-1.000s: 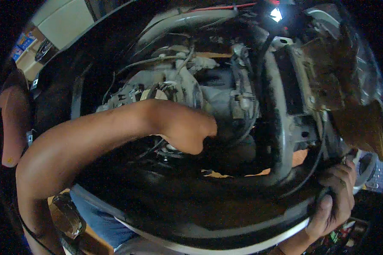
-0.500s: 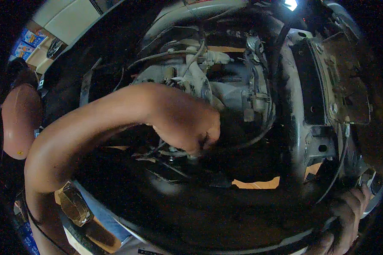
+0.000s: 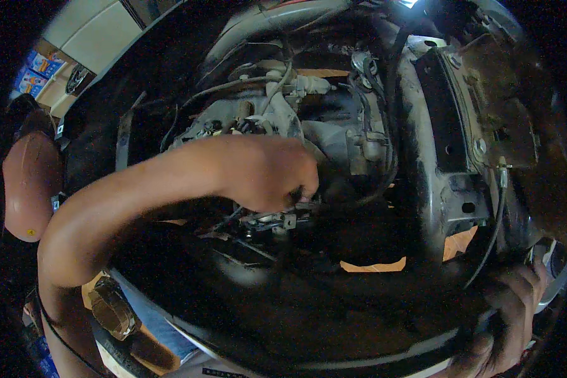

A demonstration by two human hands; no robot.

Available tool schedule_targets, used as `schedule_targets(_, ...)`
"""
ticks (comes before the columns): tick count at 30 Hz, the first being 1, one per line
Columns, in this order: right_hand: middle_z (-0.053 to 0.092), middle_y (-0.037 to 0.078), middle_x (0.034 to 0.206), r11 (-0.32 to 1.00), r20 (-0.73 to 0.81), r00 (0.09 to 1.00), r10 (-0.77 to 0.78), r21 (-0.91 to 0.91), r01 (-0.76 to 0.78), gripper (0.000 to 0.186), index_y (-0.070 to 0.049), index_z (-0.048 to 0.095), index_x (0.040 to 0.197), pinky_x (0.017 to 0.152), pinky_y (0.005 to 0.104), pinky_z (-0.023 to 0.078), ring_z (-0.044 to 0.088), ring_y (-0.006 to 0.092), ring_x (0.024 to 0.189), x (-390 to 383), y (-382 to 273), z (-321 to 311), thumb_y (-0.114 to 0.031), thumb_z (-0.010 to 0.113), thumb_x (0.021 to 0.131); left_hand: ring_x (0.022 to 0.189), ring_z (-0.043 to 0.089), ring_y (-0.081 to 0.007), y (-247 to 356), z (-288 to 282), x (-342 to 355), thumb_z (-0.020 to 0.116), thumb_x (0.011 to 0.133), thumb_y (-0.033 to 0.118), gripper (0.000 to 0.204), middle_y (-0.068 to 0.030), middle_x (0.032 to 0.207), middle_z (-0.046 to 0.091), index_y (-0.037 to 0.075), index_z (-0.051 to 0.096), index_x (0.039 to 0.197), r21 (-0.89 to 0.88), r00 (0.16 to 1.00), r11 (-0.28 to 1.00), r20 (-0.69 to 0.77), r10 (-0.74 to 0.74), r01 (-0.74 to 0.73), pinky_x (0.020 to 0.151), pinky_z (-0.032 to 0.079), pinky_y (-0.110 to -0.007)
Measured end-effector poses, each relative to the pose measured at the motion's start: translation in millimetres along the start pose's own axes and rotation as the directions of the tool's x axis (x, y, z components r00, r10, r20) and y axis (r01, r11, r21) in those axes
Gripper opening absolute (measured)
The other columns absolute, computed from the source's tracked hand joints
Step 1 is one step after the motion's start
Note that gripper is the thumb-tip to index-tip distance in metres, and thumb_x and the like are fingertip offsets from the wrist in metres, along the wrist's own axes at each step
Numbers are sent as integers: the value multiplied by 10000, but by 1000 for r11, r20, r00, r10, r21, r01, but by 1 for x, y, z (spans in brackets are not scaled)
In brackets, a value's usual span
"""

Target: The person works on a scooter engine with the body panel open, using both hands to manipulate wires and components inside the engine compartment. They repeatedly reach in, adjust connections, and reposition parts within the confined space.

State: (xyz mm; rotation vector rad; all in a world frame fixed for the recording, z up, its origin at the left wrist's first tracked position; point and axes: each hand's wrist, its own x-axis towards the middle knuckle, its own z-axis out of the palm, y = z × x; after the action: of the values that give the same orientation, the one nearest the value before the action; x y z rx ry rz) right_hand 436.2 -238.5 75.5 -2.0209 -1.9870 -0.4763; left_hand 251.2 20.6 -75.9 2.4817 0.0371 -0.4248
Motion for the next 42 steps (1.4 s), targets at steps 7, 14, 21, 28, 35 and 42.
schedule_targets(7, 612, 195, 916, 999, 33, 999, -39, -10, 40, 439, 53, 585, 889, 1117, 562, 279, 563, 353, 1002, 5, -1, -3, -362, 446, 911, 973, 676, -338, 1, 6, 6, 732, 765, 174, 235, -164, 979, 716, 44, 751, 960, 23, 1000, 1000, 13, -18, 18, 858, 535, -418)
schedule_targets(14, 614, 201, 892, 999, -11, 1000, -13, 44, 14, 419, 58, 587, 884, 1125, 552, 283, 577, 343, 968, 4, -4, 2, -343, 465, 868, 879, 698, -322, -3, 2, 7, 705, 758, 129, 207, -160, 906, 731, 38, 760, 936, -121, 992, 990, 112, -52, 65, 791, 550, -410)
schedule_targets(21, 609, 196, 835, 999, -78, 997, 20, 48, -16, 507, 74, 601, 813, 1092, 548, 321, 581, 342, 896, 9, -8, 5, -421, 512, 875, 850, 703, -311, -1, -7, -4, 647, 740, 57, 293, -167, 882, 735, 41, 746, 1016, -145, 981, 983, 176, -85, 111, 762, 548, -412)
schedule_targets(28, 635, 192, 769, 992, -150, 984, 98, 96, -84, 568, 63, 624, 749, 1062, 537, 351, 597, 354, 847, 13, -15, 9, -494, 551, 830, 962, 666, -326, 1, 6, -5, 812, 738, 324, 417, -153, 964, 709, 79, 740, 1068, -192, 983, 974, 164, -86, 117, 836, 550, -416)
schedule_targets(35, 628, 204, 771, 997, -140, 988, 59, 61, -51, 554, 71, 622, 761, 1056, 537, 357, 595, 360, 828, 12, -13, 9, -472, 536, 830, 924, 676, -358, 9, 8, -1, 649, 729, 117, 241, -179, 918, 719, 72, 765, 936, -34, 999, 999, 20, -34, 35, 817, 546, -432)
schedule_targets(42, 631, 209, 825, 1000, -60, 998, 29, 13, -29, 520, 67, 610, 824, 1061, 557, 342, 587, 361, 879, 8, -5, 4, -435, 482, 868, 934, 672, -380, -1, 3, 0, 597, 677, 54, 275, -203, 897, 711, 35, 756, 900, -38, 999, 999, 28, -15, 16, 812, 535, -448)
